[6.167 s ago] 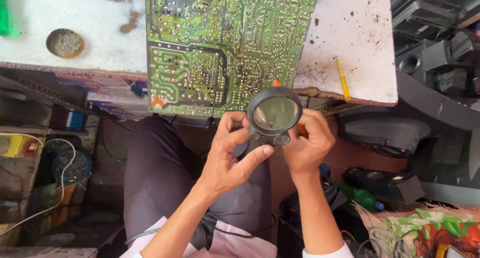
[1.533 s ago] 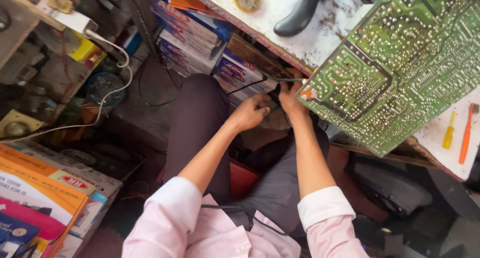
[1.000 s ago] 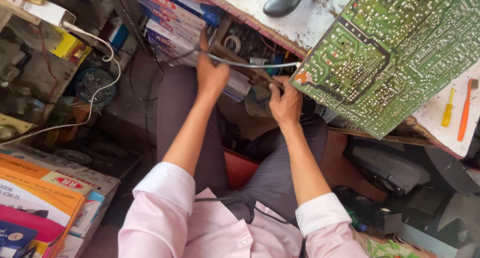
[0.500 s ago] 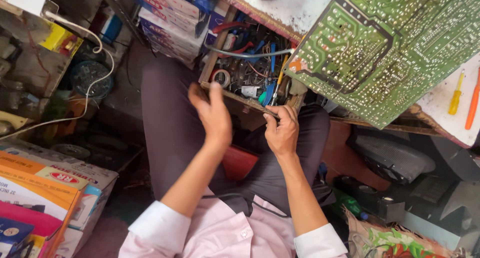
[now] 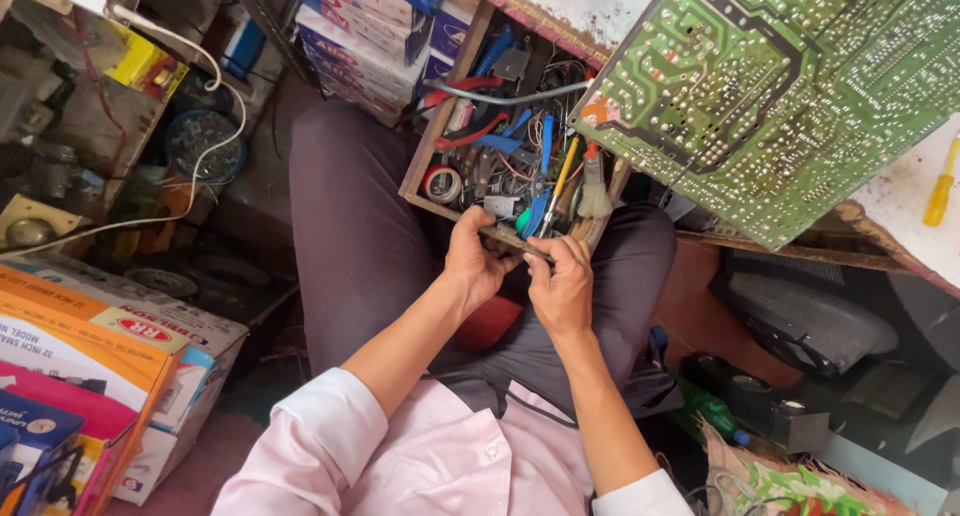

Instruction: The person inspects a green circuit board using a magnifying glass and a yellow probe, then scrapes the board surface with a metal tool. They continue to probe and scrape different areas of the board while occasionally using the magnifier to view small details.

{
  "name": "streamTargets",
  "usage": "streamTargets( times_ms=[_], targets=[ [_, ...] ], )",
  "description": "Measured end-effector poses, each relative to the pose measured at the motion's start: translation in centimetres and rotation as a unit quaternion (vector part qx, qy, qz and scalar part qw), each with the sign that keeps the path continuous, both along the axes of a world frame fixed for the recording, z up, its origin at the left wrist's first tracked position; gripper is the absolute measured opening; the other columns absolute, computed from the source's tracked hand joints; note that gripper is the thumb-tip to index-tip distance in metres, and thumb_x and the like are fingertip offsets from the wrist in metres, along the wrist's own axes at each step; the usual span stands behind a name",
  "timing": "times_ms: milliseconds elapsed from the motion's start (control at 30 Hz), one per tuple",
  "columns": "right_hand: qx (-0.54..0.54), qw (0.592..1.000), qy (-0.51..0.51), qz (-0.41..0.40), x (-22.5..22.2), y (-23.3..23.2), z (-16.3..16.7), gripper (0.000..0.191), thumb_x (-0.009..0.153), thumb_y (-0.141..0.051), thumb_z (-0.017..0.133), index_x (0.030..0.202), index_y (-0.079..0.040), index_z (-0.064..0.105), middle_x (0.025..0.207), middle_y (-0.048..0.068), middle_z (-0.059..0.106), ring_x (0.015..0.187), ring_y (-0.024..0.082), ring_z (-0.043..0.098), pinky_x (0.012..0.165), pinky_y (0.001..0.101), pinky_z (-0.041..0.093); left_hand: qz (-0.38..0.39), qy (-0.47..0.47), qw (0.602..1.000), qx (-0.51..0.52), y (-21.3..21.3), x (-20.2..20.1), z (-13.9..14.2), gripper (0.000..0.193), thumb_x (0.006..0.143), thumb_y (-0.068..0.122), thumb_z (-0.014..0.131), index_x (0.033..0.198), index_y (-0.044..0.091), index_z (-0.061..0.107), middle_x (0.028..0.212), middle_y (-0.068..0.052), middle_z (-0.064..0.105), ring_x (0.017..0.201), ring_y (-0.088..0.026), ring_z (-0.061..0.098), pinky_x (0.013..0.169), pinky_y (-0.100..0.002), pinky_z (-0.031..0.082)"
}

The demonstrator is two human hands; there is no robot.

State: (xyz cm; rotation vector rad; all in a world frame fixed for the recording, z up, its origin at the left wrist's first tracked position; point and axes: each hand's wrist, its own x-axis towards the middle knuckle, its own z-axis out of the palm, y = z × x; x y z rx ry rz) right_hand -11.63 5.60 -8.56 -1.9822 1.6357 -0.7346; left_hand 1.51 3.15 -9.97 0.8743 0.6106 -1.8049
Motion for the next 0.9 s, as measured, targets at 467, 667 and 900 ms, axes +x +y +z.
streamTargets(
  times_ms=[467, 667, 900],
  targets=[
    [0.049, 0.996, 0.062, 0.031, 0.6, -1.8, 3.2, 0.021, 0.087, -0.007, 0.063, 0.104, -0.002, 0.073, 0.098, 0.020, 0.071, 0.093, 0.039, 0.068, 0.083, 0.0474, 0.054, -0.029, -0.008, 0.999, -0.015, -0.4, 0.3, 0.3, 0.021, 0.069, 0.016, 0.058, 0.089, 0.010, 0.059, 0.088, -0.008, 0.059, 0.087, -0.026, 0.062, 0.100, -0.057, 0.049],
    [0.001, 0.998, 0.040, -0.052, 6.8, -11.8, 5.8, 0.027, 0.093, -0.025, 0.069, 0.108, -0.003, 0.072, 0.089, 0.020, 0.074, 0.081, 0.039, 0.071, 0.074, 0.0487, 0.054, -0.050, -0.017, 0.998, -0.027, -0.4, 0.5, 1.4, 0.021, 0.074, 0.014, 0.057, 0.094, 0.011, 0.057, 0.095, -0.005, 0.062, 0.095, -0.023, 0.060, 0.102, -0.059, 0.048],
    [0.060, 0.985, 0.102, -0.122, 9.6, -17.3, 6.1, 0.032, 0.080, -0.032, 0.085, 0.088, -0.002, 0.077, 0.086, 0.019, 0.073, 0.083, 0.036, 0.071, 0.076, 0.0477, 0.054, -0.072, 0.020, 0.992, -0.099, -0.5, 1.3, 2.7, 0.027, 0.079, 0.013, 0.055, 0.104, 0.005, 0.060, 0.103, -0.012, 0.064, 0.101, -0.029, 0.064, 0.102, -0.057, 0.052]
  ],
)
